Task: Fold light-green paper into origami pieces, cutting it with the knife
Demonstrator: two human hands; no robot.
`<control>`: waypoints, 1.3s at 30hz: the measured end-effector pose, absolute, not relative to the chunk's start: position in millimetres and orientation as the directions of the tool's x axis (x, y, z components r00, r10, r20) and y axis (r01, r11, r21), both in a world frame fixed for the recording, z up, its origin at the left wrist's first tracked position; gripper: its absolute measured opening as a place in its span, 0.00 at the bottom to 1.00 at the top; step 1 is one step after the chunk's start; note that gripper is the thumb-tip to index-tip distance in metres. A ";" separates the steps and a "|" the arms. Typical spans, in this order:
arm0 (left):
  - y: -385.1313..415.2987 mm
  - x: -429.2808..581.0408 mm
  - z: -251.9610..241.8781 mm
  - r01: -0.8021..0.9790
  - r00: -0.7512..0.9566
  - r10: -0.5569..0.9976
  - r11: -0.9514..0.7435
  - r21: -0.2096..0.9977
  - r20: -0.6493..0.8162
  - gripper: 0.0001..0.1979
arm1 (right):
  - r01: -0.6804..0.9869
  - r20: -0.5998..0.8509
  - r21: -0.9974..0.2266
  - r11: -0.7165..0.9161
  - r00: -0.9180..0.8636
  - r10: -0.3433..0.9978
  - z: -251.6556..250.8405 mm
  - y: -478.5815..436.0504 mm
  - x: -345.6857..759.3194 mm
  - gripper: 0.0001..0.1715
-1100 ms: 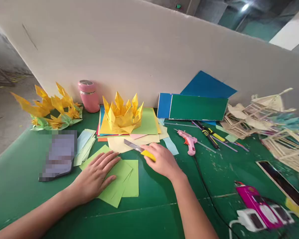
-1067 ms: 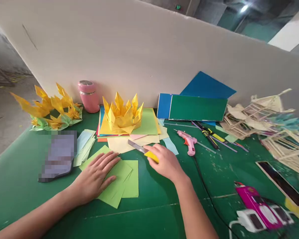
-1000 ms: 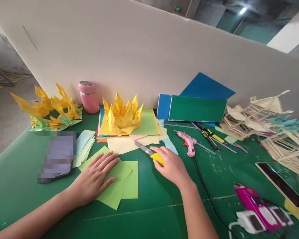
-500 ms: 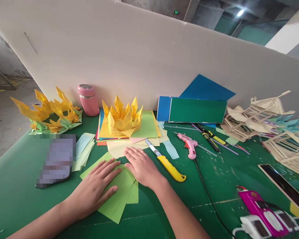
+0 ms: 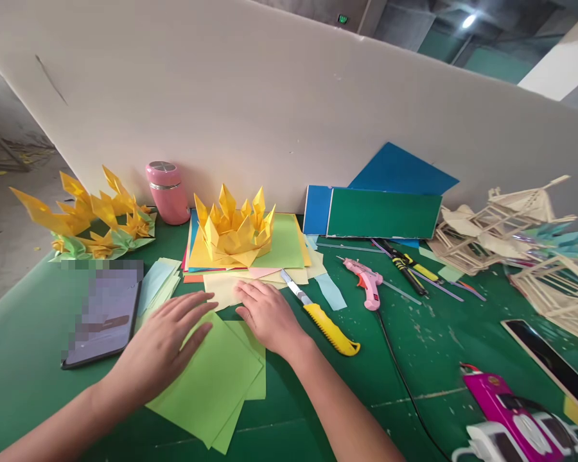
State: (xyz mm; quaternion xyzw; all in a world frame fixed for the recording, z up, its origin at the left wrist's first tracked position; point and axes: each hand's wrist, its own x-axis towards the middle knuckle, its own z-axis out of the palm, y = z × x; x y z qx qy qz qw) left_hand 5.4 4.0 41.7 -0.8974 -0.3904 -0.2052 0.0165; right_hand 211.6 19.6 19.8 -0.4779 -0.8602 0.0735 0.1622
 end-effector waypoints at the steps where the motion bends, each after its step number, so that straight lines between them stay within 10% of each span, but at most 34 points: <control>1: 9.7 4.2 42.6 0.722 0.606 0.696 -0.685 0.100 0.385 0.19 | 0.802 0.210 -0.280 0.528 -0.485 0.849 20.0 20.1 211.3 0.22; 8: 55.7 -2.0 37.5 0.815 0.569 0.773 -0.574 -0.073 0.280 0.16 | 0.833 0.190 -0.303 0.463 -0.424 0.886 23.2 21.2 206.6 0.20; 39: 91.2 16.9 50.0 0.791 0.595 0.742 -0.609 -0.061 0.308 0.24 | 0.869 0.028 -0.362 0.336 -0.351 0.936 29.0 93.7 171.7 0.29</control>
